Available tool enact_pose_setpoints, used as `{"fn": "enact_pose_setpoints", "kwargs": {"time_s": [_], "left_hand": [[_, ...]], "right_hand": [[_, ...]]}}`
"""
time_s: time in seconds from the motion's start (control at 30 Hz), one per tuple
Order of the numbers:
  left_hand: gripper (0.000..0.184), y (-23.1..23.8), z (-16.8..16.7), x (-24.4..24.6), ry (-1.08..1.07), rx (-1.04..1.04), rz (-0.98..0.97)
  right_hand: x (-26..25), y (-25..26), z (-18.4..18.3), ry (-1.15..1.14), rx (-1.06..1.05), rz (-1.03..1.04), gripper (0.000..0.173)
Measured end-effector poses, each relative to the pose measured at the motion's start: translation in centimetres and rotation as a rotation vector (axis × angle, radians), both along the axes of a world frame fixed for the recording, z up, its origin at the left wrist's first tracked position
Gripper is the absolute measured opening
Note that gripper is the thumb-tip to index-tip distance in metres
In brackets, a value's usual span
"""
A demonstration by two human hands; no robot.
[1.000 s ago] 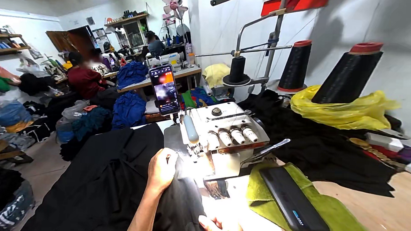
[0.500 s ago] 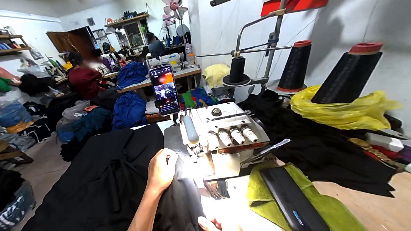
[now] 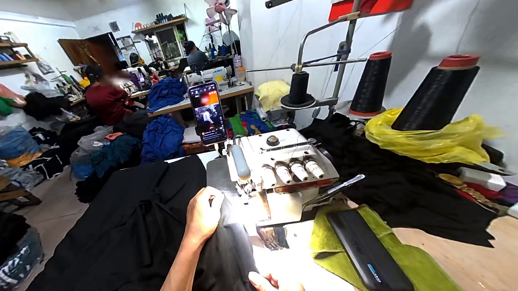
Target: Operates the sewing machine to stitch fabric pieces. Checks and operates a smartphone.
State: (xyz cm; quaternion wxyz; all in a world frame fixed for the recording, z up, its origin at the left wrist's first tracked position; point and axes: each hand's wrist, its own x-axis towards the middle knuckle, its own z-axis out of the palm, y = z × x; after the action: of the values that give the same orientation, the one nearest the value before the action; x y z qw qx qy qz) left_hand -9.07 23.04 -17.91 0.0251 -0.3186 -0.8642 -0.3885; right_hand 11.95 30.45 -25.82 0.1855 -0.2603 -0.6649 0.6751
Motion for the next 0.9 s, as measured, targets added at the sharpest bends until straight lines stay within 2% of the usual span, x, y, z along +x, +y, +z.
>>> {"fn": "enact_pose_setpoints", "kwargs": {"time_s": [0.2,0.47,0.67,0.7,0.77,0.83,0.87,0.9], "left_hand": [[0.022,-0.1,0.2,0.0,-0.025,-0.007,0.004],[0.018,0.1,1.8,0.0,-0.065,-0.114,0.001],[0.018,0.8,2.7,0.4,-0.090,-0.214,0.098],[0.019,0.9,2.8,0.8,-0.048,-0.225,0.127],[0.026,0.7,2.0,1.7,0.178,-0.196,0.159],[0.019,0.7,0.4,2.6,0.479,-0.155,0.156],[0.011,0.8,-0.2,3.3,0.570,-0.159,0.149],[0.012,0.8,-0.7,4.0,0.628,-0.153,0.132]], "right_hand": [[0.1,0.1,0.0,-0.023,0.031,0.004,0.020],[0.2,0.1,-0.1,-0.016,0.022,-0.011,0.020],[0.3,0.1,0.0,-0.028,0.006,-0.014,0.019],[0.3,0.2,0.0,-0.033,-0.006,-0.020,0.019],[0.5,0.0,-0.2,-0.048,-0.027,-0.047,0.021],[1.0,-0.3,-0.2,-0.064,-0.065,-0.087,0.022],[1.3,-0.5,-0.1,-0.054,-0.105,-0.110,0.020],[1.7,-0.8,0.1,-0.035,-0.154,-0.131,0.017]]}}
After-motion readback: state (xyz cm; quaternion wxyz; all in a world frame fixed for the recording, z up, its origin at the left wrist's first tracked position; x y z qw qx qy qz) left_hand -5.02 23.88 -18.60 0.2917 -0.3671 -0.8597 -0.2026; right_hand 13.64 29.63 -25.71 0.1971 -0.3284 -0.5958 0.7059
